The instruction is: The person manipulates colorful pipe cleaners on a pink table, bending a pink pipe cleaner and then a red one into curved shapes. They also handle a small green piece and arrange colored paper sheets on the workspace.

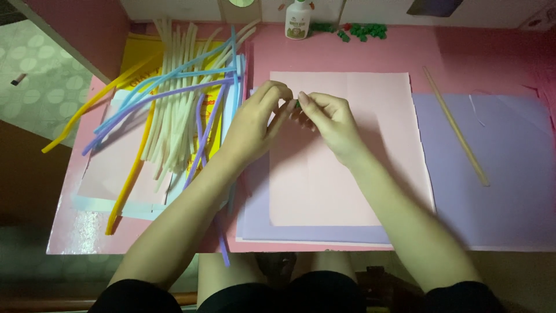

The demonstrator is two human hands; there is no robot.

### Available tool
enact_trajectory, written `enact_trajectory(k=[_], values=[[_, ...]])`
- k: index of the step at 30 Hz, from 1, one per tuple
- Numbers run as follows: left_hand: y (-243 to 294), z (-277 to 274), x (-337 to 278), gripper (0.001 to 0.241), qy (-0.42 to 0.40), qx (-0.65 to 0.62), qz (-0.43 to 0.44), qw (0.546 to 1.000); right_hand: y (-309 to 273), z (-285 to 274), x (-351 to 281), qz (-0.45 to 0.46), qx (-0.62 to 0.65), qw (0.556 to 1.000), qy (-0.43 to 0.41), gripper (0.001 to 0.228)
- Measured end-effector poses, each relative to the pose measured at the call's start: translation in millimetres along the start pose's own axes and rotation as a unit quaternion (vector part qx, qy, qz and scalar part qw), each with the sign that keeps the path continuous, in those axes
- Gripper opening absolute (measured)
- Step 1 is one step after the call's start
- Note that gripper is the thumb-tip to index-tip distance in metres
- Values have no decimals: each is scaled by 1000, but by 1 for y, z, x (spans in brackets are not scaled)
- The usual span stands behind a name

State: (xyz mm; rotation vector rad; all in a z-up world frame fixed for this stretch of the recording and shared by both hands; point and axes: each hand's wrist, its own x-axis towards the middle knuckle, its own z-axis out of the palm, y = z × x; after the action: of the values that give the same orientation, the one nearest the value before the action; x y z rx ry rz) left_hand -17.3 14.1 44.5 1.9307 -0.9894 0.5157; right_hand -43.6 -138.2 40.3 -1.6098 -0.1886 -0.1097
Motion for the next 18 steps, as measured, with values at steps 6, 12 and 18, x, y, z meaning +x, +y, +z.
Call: enact_trajectory(k=[6,12,18], values=[[2,3,0,5,-9,-47,-26,999,1,1,-1,-54,-19,998,9,33],[0,7,-4,8,-34,-136,-86,986,-2,0,-5,-152,-115,981,-13,22],[-8,14,-10,13,-34,-203,-125,971,-3,1,-6,-190,-133,973,-17,20]])
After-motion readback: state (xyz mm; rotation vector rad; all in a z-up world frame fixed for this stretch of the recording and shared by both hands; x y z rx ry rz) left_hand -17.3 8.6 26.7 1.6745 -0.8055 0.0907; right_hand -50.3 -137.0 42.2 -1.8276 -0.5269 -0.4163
